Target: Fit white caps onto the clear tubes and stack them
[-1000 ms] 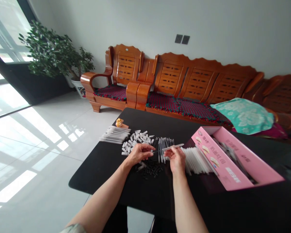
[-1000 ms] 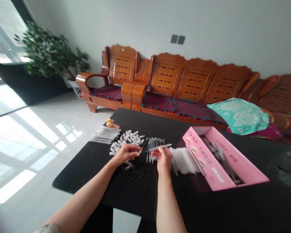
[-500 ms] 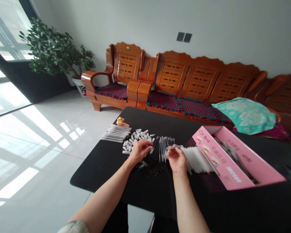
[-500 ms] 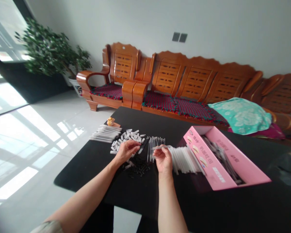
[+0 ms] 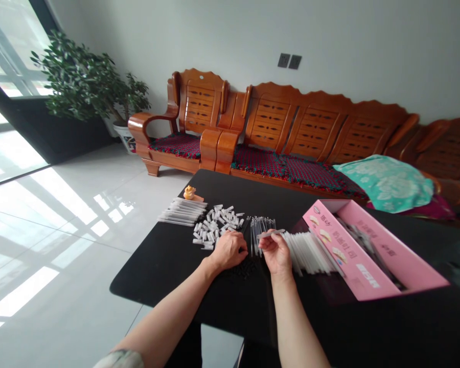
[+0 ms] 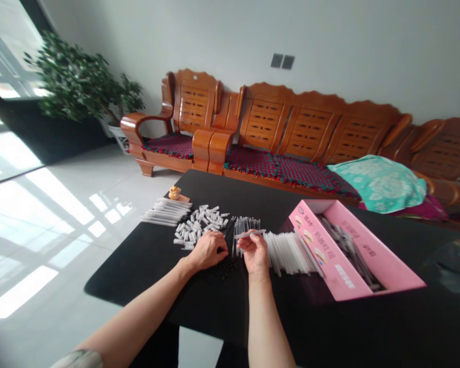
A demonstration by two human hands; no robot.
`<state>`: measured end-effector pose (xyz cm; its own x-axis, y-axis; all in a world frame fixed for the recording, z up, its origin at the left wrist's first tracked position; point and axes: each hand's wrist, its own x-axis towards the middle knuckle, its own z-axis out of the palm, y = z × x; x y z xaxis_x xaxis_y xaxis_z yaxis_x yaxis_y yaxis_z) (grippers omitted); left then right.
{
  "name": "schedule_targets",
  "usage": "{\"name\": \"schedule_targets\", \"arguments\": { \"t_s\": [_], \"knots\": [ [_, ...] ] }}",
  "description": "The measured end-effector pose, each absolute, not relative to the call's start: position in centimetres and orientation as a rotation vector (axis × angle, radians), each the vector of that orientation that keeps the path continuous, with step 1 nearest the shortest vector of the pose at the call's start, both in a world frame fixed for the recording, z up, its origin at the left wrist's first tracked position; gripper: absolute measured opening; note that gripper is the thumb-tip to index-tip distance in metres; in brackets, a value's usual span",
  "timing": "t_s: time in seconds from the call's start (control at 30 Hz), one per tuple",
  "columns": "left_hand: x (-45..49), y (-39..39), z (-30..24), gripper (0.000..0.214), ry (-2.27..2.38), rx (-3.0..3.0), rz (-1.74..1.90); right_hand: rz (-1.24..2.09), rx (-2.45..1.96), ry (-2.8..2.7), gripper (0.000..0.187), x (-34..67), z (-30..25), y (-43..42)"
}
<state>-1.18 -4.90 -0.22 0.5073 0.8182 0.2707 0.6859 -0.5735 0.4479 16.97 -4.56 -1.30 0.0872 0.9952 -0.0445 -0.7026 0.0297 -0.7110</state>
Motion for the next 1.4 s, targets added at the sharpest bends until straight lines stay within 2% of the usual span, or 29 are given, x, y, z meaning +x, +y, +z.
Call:
{"name": "schedule_targets", "arguments": {
  "t_s": [0.33, 0.5, 0.73, 0.93, 1.1, 1.4],
  "knots": [
    [-1.5, -4.3, -1.0, 0.018, 1.394, 2.379, 0.849, 1.422, -0.631, -0.583, 0.012, 17.3, -1.9, -4.3],
    [-2.2, -4.3, -0.9, 0.012, 1.276, 2.420, 0.842, 1.421, -0.609, -0.584, 0.012, 17.4, -2.0, -4.2],
    [-1.6, -4.4, -0.8, 0.008, 1.339, 2.374, 0.834, 1.394, -0.626, -0.603, 0.012, 17.2, -2.0, -4.3],
    [-1.7, -4.1, -0.6, 0.013, 1.130, 1.864, 1.058, 1.366, -0.668, -0.615, 0.013, 16.9, -1.6, -4.5],
    [-2.0, -3.4, -1.2, 0.035, 0.830, 1.314, 1.129, 1.351, -0.713, -0.664, 0.016, 16.3, -1.2, -4.7],
    [-1.7, -3.7, -0.9, 0.033, 0.824, 1.258, 1.116, 1.330, -0.739, -0.727, 0.018, 16.0, -1.3, -4.7]
  ]
}}
